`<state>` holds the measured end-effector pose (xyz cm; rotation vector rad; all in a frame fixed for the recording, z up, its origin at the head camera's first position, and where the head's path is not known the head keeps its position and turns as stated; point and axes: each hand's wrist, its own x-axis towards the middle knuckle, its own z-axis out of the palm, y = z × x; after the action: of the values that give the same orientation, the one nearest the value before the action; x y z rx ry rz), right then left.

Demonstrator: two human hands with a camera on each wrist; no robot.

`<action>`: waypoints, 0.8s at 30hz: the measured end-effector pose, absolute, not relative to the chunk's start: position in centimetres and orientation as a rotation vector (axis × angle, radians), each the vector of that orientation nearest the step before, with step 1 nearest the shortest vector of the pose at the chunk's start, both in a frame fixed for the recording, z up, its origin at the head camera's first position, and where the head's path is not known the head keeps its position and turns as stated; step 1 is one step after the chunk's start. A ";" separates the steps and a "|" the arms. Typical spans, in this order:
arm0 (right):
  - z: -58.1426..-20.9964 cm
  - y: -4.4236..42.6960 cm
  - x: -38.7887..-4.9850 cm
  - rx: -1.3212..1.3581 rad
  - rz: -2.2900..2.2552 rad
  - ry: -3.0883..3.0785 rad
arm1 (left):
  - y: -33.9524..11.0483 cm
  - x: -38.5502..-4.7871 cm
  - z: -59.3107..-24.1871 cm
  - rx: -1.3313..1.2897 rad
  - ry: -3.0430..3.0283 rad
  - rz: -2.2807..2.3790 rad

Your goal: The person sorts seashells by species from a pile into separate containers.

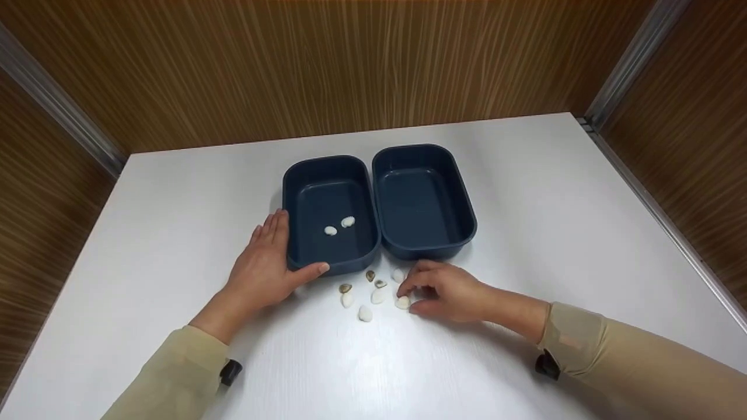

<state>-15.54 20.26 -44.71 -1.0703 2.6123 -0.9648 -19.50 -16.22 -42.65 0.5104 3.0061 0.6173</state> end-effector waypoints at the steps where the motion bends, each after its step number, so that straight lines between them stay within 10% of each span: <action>1: -44.7 20.3 -15.5 -1.072 -0.964 2.613 | -16.2 -19.5 -42.6 0.510 3.007 0.616; 24: -44.5 19.3 -14.8 -1.246 -1.032 2.548 | -16.2 -19.4 -42.5 0.505 3.000 0.621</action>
<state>-14.81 19.34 -44.48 -1.2457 2.5476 -1.0321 -19.39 -16.22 -42.54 0.5050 3.0002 0.6211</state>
